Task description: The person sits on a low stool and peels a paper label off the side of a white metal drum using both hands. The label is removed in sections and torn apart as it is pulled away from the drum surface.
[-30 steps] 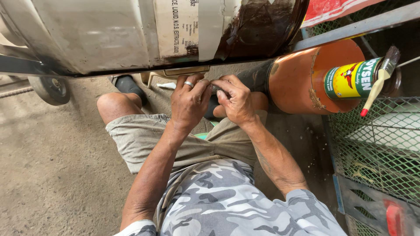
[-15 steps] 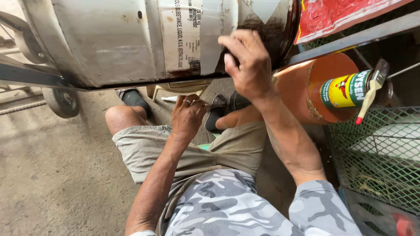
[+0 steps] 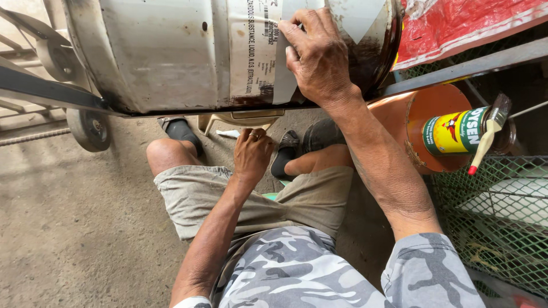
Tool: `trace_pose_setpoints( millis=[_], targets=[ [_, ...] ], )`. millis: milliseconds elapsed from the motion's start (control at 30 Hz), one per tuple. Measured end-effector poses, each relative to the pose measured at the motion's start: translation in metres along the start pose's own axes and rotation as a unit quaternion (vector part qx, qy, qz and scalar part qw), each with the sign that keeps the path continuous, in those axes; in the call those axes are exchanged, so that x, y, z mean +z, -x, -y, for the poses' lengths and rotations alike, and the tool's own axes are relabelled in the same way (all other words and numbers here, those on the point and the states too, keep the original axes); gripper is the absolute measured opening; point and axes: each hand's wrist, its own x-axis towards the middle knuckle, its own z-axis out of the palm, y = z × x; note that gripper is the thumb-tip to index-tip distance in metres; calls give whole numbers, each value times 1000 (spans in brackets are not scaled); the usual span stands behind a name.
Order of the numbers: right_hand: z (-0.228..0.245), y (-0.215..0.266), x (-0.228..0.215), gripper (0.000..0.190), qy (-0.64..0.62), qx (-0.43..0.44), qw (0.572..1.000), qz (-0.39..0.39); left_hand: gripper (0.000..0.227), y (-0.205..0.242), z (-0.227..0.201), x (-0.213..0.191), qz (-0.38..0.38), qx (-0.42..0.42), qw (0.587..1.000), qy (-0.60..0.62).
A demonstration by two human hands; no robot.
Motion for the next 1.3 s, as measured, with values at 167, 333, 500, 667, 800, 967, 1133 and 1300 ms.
trace_pose_setpoints(
  millis=[167, 333, 500, 667, 800, 967, 1133, 1300],
  targets=[
    [3, -4, -1, 31, -23, -1, 1000, 17, 17, -5, -5, -7, 8, -42, 999, -4],
    [3, -10, 5, 41, -18, -94, 995, 25, 32, 0, -2, -1, 1, 3, 1000, -24],
    [-13, -18, 16, 46, 29, -85, 996, 18, 8, 7, 6, 4, 1, -1, 1000, -11],
    [-14, -14, 10, 49, -2, -39, 999, 31, 8, -4, -10, -18, -2, -8, 1000, -7],
    [-22, -8, 0, 46, -34, 14, 999, 3, 13, -23, -44, -57, -17, 61, 998, 11],
    [-72, -20, 0, 31, -77, 121, 990, -7, 16, -69, -69, -103, -128, 166, 978, -3],
    [-106, -46, 27, 22, -57, 161, 983, 62, 14, -115, -65, -120, -148, 166, 974, -44],
    [-116, -63, 45, 11, -28, 168, 982, 79, 22, -136, -53, -123, -128, 160, 978, -34]
  ],
)
